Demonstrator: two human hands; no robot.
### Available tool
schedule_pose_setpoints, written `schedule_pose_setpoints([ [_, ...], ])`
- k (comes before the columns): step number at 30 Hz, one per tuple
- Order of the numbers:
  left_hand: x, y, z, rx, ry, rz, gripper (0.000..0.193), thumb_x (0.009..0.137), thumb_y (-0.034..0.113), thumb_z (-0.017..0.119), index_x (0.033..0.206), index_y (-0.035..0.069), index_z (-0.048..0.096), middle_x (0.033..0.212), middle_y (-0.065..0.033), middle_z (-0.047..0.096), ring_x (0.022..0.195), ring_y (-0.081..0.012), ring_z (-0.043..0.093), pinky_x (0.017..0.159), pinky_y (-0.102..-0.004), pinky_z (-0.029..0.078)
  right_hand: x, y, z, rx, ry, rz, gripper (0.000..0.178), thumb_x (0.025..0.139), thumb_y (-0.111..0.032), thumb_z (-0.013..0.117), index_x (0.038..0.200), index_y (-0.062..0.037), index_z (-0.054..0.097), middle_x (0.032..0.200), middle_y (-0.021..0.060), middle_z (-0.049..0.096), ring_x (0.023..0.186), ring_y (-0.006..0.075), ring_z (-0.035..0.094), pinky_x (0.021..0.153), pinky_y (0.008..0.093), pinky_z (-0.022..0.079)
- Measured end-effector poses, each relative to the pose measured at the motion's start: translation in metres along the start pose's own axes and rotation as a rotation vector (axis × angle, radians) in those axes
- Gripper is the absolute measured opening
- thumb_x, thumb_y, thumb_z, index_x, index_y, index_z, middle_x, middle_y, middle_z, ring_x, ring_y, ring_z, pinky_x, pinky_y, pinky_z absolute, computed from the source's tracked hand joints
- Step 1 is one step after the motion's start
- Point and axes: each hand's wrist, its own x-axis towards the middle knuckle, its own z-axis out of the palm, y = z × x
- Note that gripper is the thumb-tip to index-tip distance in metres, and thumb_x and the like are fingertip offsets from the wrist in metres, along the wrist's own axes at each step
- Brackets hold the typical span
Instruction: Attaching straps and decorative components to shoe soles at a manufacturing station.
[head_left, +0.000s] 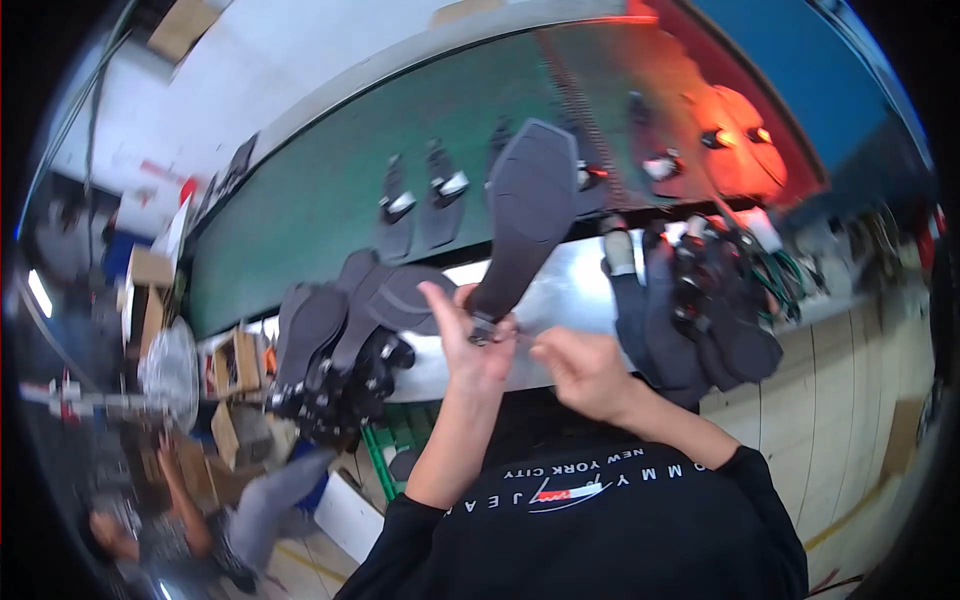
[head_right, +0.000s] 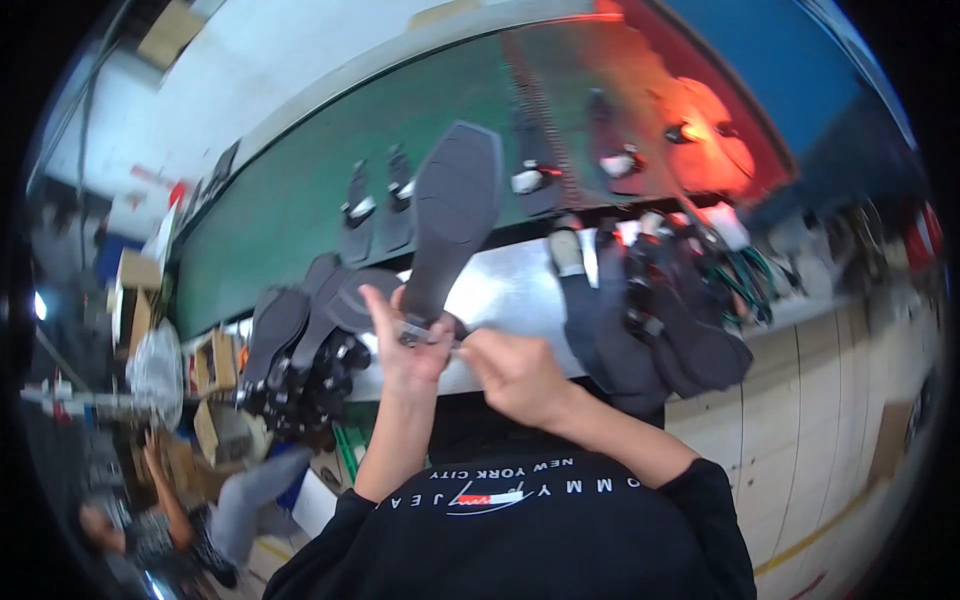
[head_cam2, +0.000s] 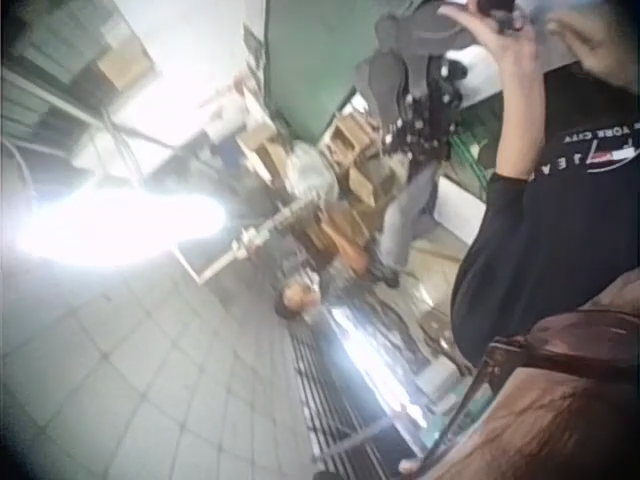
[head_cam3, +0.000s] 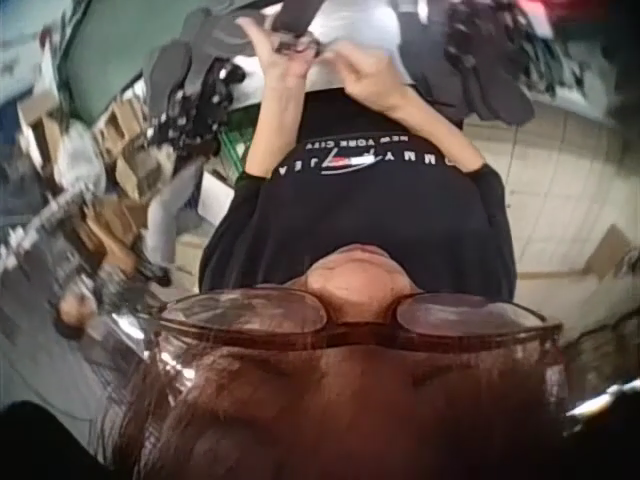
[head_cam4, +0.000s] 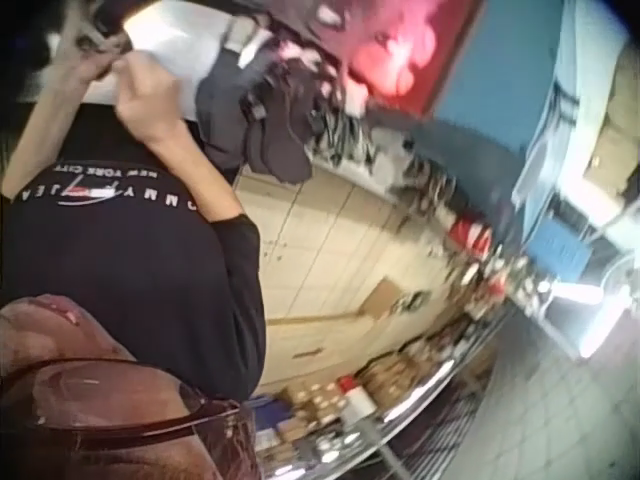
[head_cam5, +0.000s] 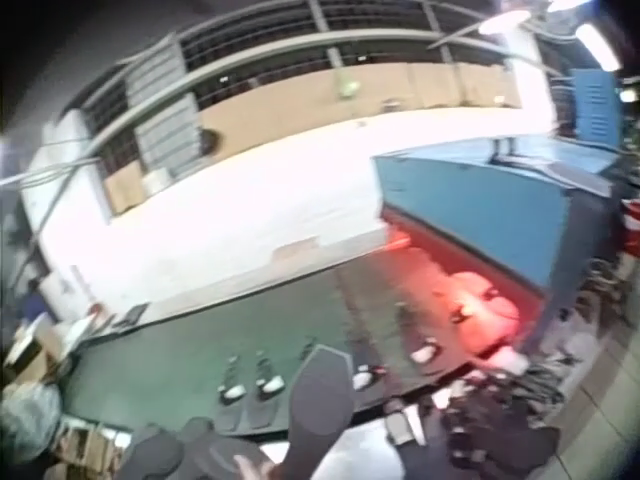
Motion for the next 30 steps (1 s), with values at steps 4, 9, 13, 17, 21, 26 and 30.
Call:
schedule_pose_setpoints([
  [4, -0.006, -0.004, -0.011, -0.126, 0.083, -0.062, 0.058, 0.084, 0.067, 0.046, 0.078, 0.011, 0.056, 0.064, -0.0043, 0.055, 0.04, -0.0151, 0.04, 0.04, -0.0262, 0.032, 0.008, 0.007, 0.025, -0.006, -0.071, 0.006, 0.002, 0.084, -0.004, 0.06, 0.083, -0.0021, 0.059, 0.068, 0.0145, 0.058, 0.059, 0.0306, 0.06, 0.052, 0.0349, 0.045],
  [9, -0.001, 0.012, -0.031, -0.241, 0.055, -0.003, 0.051, 0.082, 0.064, 0.052, 0.082, 0.014, 0.059, 0.08, -0.0053, 0.06, 0.057, -0.0157, 0.046, 0.046, -0.0261, 0.034, 0.001, -0.011, 0.038, 0.099, -0.313, -0.196, 0.008, 0.077, -0.003, 0.064, 0.082, -0.0038, 0.058, 0.071, 0.0125, 0.059, 0.065, 0.0313, 0.061, 0.056, 0.0377, 0.047],
  [13, 0.009, 0.068, -0.044, -0.3, 0.287, 0.161, 0.06, 0.081, 0.068, 0.05, 0.099, 0.012, 0.057, 0.095, -0.0049, 0.06, 0.075, -0.0153, 0.054, 0.053, -0.0269, 0.045, 0.007, -0.001, 0.025, 0.082, -0.2, 0.084, 0.005, 0.086, -0.003, 0.057, 0.084, -0.0004, 0.06, 0.073, 0.0116, 0.06, 0.059, 0.021, 0.058, 0.056, 0.0301, 0.046],
  [17, -0.013, 0.11, -0.076, -0.094, 0.216, 0.431, 0.036, 0.088, 0.019, 0.057, 0.121, 0.006, 0.051, 0.105, -0.0077, 0.059, 0.092, -0.0181, 0.059, 0.075, -0.031, 0.052, 0.03, 0.019, 0.004, 0.143, -0.051, 0.327, 0.013, 0.086, 0.002, 0.051, 0.096, 0.0014, 0.06, 0.081, 0.0069, 0.057, 0.06, 0.0083, 0.049, 0.054, 0.0225, 0.039],
  [21, -0.031, 0.087, -0.107, 0.095, 0.266, 0.421, 0.048, 0.088, 0.002, 0.05, 0.134, 0.007, 0.043, 0.11, -0.0079, 0.059, 0.094, -0.0181, 0.061, 0.081, -0.0343, 0.054, 0.049, 0.038, 0.02, 0.194, -0.204, 0.416, 0.018, 0.084, -0.002, 0.054, 0.101, 0.0019, 0.06, 0.094, 0.0113, 0.057, 0.067, 0.0168, 0.056, 0.06, 0.0264, 0.044],
  [26, -0.043, 0.058, -0.11, 0.32, 0.314, 0.402, 0.035, 0.092, 0.003, 0.051, 0.127, 0.007, 0.054, 0.123, -0.0034, 0.055, 0.095, -0.0121, 0.06, 0.07, -0.0296, 0.057, 0.042, 0.075, 0.076, 0.041, -0.26, 0.248, 0.03, 0.088, -0.007, 0.05, 0.116, -0.0006, 0.058, 0.099, 0.0143, 0.055, 0.083, 0.0231, 0.059, 0.075, 0.0315, 0.047],
  [30, -0.064, 0.066, -0.124, 0.851, 0.323, 0.287, 0.029, 0.089, 0.01, 0.059, 0.117, 0.005, 0.063, 0.116, -0.0033, 0.059, 0.082, -0.0064, 0.057, 0.055, -0.0195, 0.05, 0.031, 0.037, 0.111, 0.094, -0.39, 0.289, 0.04, 0.086, -0.02, 0.058, 0.122, -0.0044, 0.056, 0.102, 0.0206, 0.057, 0.092, 0.0349, 0.058, 0.082, 0.0405, 0.047],
])
